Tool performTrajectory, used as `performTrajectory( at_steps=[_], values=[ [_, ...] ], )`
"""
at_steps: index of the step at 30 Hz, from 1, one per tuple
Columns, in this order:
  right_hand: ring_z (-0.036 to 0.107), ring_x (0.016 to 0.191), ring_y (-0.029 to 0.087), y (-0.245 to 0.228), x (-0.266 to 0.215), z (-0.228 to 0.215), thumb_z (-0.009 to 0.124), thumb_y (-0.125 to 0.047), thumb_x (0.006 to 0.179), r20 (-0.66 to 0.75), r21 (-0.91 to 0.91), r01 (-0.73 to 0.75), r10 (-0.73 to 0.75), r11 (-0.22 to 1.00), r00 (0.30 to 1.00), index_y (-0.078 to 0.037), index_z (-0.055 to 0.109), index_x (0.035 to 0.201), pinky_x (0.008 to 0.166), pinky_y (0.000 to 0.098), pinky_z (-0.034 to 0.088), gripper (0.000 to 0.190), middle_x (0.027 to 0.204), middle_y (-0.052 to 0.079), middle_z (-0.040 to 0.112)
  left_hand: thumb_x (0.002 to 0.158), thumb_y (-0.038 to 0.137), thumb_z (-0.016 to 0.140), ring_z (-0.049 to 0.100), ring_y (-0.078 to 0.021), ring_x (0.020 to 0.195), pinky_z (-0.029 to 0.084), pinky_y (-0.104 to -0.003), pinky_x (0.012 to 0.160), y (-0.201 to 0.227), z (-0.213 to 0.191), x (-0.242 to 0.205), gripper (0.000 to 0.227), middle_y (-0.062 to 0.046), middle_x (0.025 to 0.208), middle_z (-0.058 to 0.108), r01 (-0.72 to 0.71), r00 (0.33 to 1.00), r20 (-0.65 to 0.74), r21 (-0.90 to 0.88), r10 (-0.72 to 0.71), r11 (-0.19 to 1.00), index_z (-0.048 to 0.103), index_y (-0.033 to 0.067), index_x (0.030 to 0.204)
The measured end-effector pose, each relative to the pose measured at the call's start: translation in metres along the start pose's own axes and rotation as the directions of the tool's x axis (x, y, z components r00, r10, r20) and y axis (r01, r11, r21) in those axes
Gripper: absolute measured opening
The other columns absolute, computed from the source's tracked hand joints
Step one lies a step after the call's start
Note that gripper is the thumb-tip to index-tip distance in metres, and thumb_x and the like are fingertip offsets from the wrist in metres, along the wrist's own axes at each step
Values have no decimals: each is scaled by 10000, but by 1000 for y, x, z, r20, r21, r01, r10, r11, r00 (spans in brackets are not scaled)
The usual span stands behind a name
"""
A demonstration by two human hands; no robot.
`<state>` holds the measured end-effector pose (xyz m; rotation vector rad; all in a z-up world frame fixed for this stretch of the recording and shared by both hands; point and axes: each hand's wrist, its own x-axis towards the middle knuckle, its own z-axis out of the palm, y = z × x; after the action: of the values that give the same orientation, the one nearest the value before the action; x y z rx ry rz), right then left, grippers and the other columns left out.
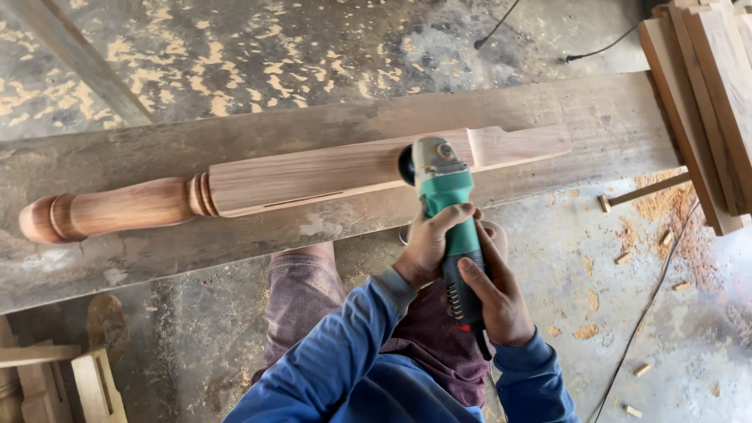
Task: Sanding and shaping a wooden furniture leg using an angle grinder with a sanding disc.
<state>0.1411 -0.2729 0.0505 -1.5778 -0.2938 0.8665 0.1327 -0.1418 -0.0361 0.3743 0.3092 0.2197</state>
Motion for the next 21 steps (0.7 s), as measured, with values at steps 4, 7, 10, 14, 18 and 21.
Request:
performTrajectory(
  at_steps=[4, 7, 10, 14, 18, 21],
  values=[
    [559, 1299, 126, -1, -5, -22, 558, -235, 1036, -102, -52, 105, -110, 993, 989, -19, 304, 1643, 978, 237, 482, 692, 1586, 102, 471, 892, 136, 683, 715, -340, 886, 636, -464, 822, -15, 32, 26, 350, -150, 993, 637, 194, 979, 65, -17, -192, 981, 539, -7, 1177],
    [572, 1137, 257, -3, -8, -32, 547, -268, 962, -258, -7, -58, 54, 998, 965, -99, 313, 1638, 856, 316, 497, 735, 1509, 172, 530, 918, 188, 689, 729, -318, 906, 636, -435, 821, -26, 40, 37, 365, -164, 1009, 651, 247, 955, 144, 107, -261, 963, 570, -61, 1157],
    [495, 1382, 183, 11, -10, -42, 536, -284, 1014, -284, -107, 60, -89, 992, 955, -33, 331, 1630, 1060, 241, 414, 696, 1612, 140, 450, 910, 193, 691, 726, -312, 865, 624, -436, 767, -27, 40, 32, 365, -148, 992, 650, 255, 956, 137, 47, -259, 966, 580, -66, 1143],
    [554, 1075, 139, 0, -16, -8, 531, -267, 1038, -176, -148, 75, -101, 986, 979, -48, 341, 1643, 834, 269, 481, 670, 1379, 143, 556, 917, 175, 702, 732, -302, 856, 616, -411, 757, -5, 27, 6, 348, -151, 978, 664, 194, 980, 50, 3, -194, 981, 595, -74, 1135],
    [672, 631, 183, -8, -17, 37, 523, -266, 962, -38, 21, -29, 30, 999, 999, -141, 278, 1617, 516, 308, 561, 710, 974, 133, 676, 951, 147, 711, 706, -272, 843, 599, -401, 742, 24, 4, -28, 291, -142, 953, 671, 71, 997, 25, -54, -70, 996, 609, -78, 1105],
    [663, 618, 196, -10, -19, 69, 526, -263, 976, 46, -42, -22, 24, 999, 999, -121, 276, 1638, 501, 300, 547, 722, 924, 152, 683, 925, 143, 697, 710, -260, 819, 603, -386, 735, 58, -5, -59, 256, -123, 939, 696, 20, 996, -87, -18, -21, 1000, 637, -55, 1075]
  ],
)
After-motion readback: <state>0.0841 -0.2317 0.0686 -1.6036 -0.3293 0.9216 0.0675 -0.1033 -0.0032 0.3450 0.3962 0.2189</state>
